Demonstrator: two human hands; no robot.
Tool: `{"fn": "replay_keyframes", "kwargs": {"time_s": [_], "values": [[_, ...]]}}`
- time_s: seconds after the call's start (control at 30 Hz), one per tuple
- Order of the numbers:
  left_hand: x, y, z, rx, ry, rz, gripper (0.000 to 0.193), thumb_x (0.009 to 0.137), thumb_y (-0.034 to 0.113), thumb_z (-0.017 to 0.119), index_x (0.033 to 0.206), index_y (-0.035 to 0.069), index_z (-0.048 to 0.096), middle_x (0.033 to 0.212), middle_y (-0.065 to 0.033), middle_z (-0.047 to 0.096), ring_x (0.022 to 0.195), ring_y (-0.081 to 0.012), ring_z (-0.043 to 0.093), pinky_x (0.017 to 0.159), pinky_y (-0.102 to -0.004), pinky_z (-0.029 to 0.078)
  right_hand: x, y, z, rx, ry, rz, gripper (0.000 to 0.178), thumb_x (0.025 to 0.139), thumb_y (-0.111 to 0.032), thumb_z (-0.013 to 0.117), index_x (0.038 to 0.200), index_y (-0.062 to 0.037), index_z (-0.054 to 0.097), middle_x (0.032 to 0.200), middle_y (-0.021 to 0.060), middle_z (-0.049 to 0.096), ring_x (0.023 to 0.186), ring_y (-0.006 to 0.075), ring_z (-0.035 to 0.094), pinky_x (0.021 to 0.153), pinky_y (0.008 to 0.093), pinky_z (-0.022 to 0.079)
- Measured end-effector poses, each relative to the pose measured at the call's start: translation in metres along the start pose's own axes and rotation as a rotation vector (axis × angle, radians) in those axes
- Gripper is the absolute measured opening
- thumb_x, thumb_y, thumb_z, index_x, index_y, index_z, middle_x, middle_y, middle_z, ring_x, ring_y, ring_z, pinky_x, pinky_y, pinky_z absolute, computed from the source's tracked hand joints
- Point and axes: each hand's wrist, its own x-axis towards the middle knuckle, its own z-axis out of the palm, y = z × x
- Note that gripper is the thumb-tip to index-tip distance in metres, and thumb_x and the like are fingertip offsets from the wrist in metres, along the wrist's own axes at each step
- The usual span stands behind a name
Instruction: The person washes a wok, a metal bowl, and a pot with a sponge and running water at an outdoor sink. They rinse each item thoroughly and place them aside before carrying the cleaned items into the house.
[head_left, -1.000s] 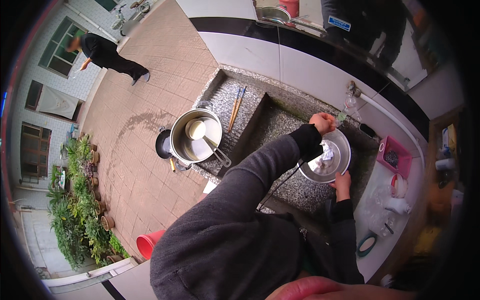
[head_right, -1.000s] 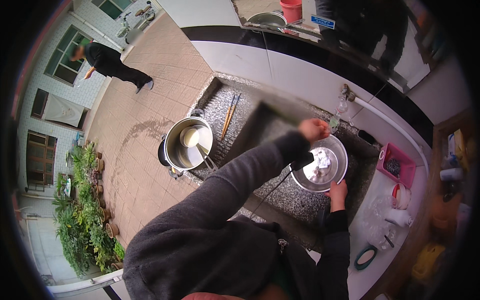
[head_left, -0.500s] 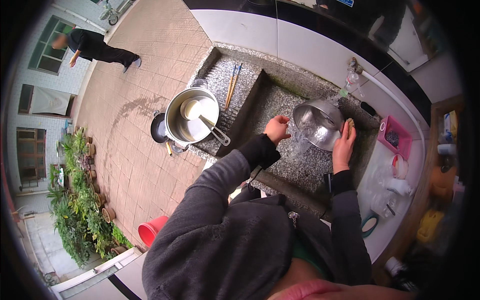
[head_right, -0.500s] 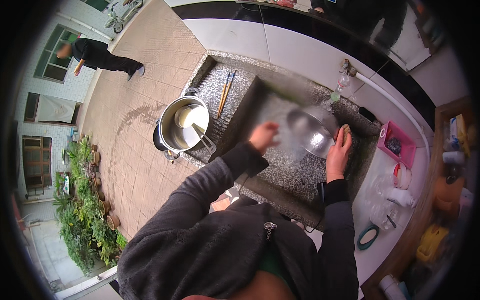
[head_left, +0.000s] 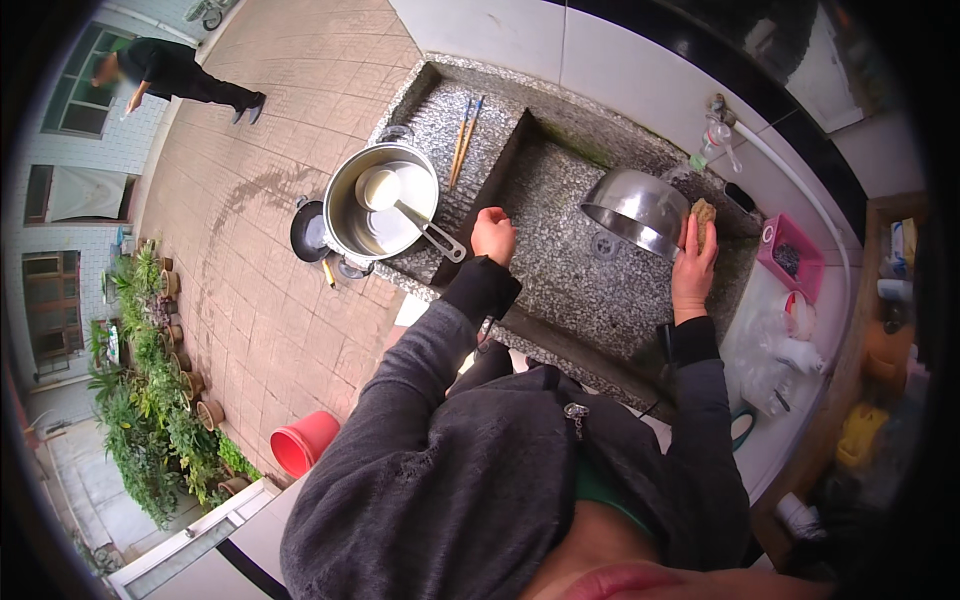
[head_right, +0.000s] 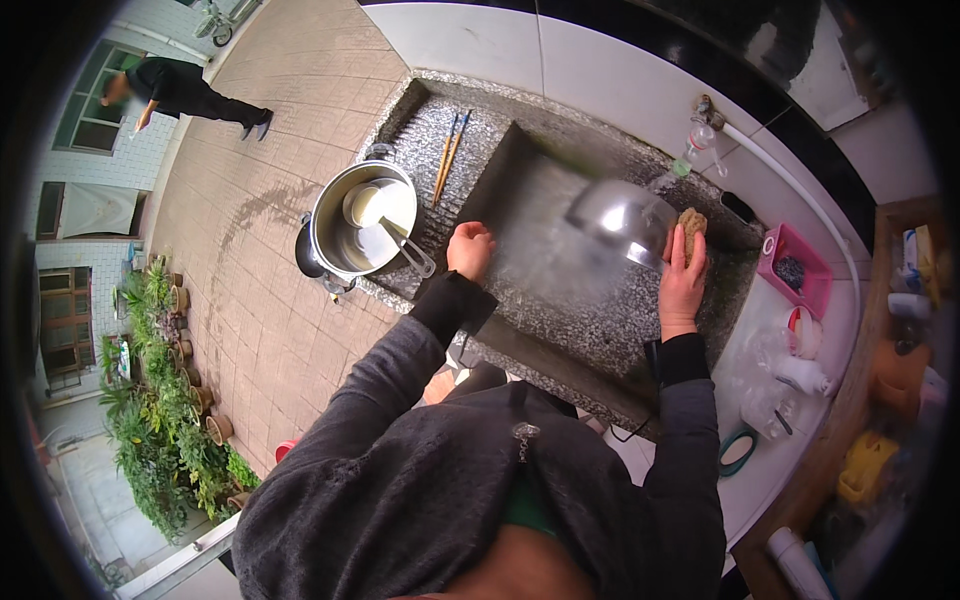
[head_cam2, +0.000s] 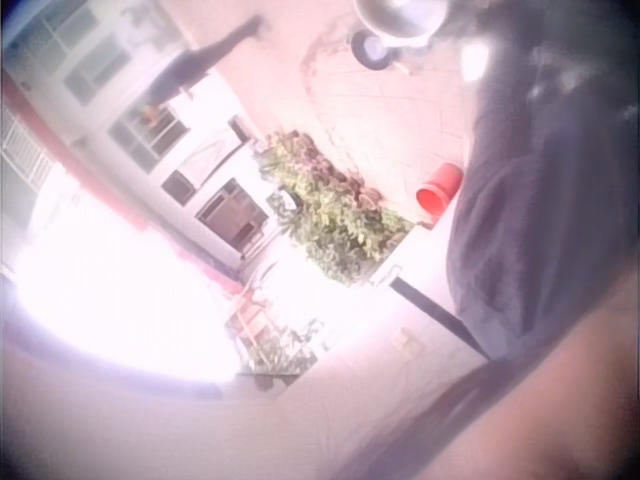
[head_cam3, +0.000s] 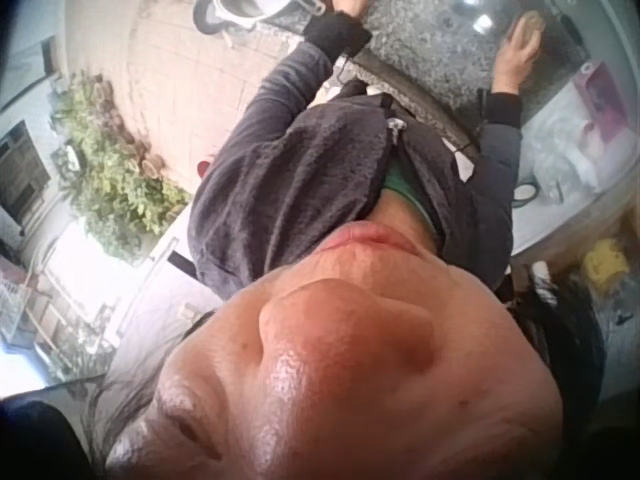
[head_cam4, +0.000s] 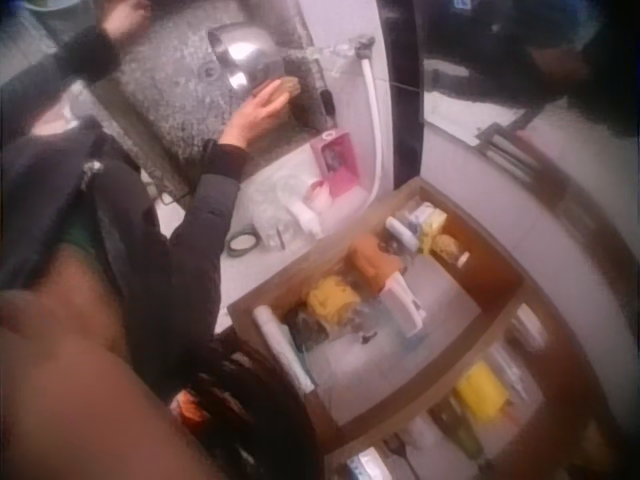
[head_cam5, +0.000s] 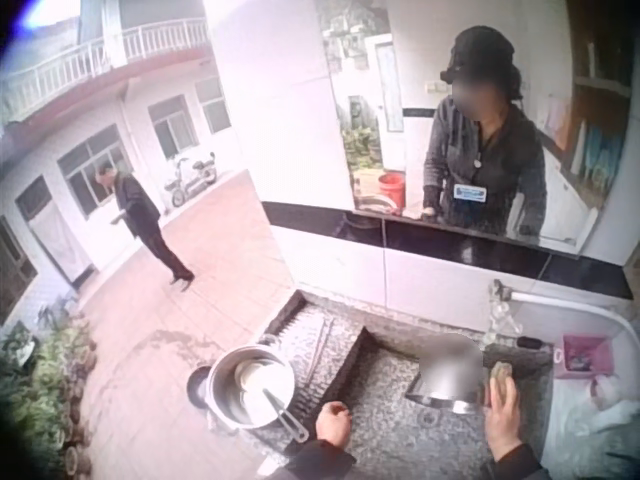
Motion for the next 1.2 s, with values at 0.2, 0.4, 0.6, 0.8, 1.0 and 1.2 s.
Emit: {"fn": "replay_keyframes", "kwargs": {"time_s": [0.2,0.4,0.6,0.8,1.0,1.2], "values": [[0.029,0.031,0.048,0.422,0.400,0.473,0.024,0.080,0.004,0.052,0.103,-0.002,0.058,0.101,-0.0216,0.059,0.098,-0.0363,0.056,0.086,-0.0433,0.045,-0.031,-0.003,-0.009,0.092,-0.101,0.189,0.056,0.080,0.001,0.057,0.134,-0.0121,0.046,0.130,0.0165,0.041,0.115,0.0361,0.049,0.096,0.0414,0.045],[0.082,0.041,0.027,0.728,0.711,0.232,0.013,0.086,0.006,0.047,0.095,0.000,0.055,0.100,-0.0182,0.059,0.094,-0.0354,0.058,0.081,-0.0447,0.048,-0.070,-0.009,-0.025,0.151,-0.155,0.392,0.058,0.080,0.004,0.049,0.135,-0.0125,0.045,0.133,0.0191,0.038,0.119,0.0385,0.047,0.095,0.0424,0.045],[0.113,0.021,0.023,0.958,0.749,0.035,0.014,0.088,0.011,0.047,0.093,0.009,0.060,0.094,-0.0100,0.060,0.094,-0.0284,0.058,0.076,-0.0415,0.049,-0.084,-0.007,-0.039,0.206,-0.227,0.417,0.059,0.078,0.005,0.048,0.135,-0.0090,0.044,0.134,0.0206,0.038,0.121,0.0386,0.044,0.097,0.0421,0.043],[0.129,0.016,0.023,1.045,0.664,-0.037,0.016,0.089,0.014,0.048,0.093,0.011,0.063,0.092,-0.0081,0.063,0.093,-0.0276,0.060,0.078,-0.0431,0.050,-0.079,-0.004,-0.047,0.231,-0.182,0.411,0.058,0.078,0.006,0.051,0.133,-0.0087,0.046,0.130,0.0194,0.042,0.116,0.0380,0.049,0.093,0.0416,0.047],[0.140,0.016,0.022,1.335,0.533,0.147,0.020,0.091,0.019,0.045,0.095,0.001,0.055,0.087,-0.0074,0.067,0.077,-0.0228,0.068,0.064,-0.0345,0.055,-0.075,-0.007,-0.040,0.344,-0.240,0.492,0.059,0.078,0.004,0.049,0.136,-0.0075,0.043,0.133,0.0196,0.040,0.119,0.0380,0.047,0.094,0.0412,0.045],[0.131,0.022,0.026,1.027,0.316,0.110,0.024,0.090,0.015,0.048,0.097,-0.006,0.058,0.088,-0.0173,0.068,0.084,-0.0263,0.069,0.070,-0.0347,0.056,-0.070,-0.005,-0.014,0.493,-0.431,0.750,0.054,0.078,-0.003,0.049,0.131,-0.0002,0.043,0.131,0.0232,0.042,0.119,0.0402,0.045,0.099,0.0419,0.040]]}}
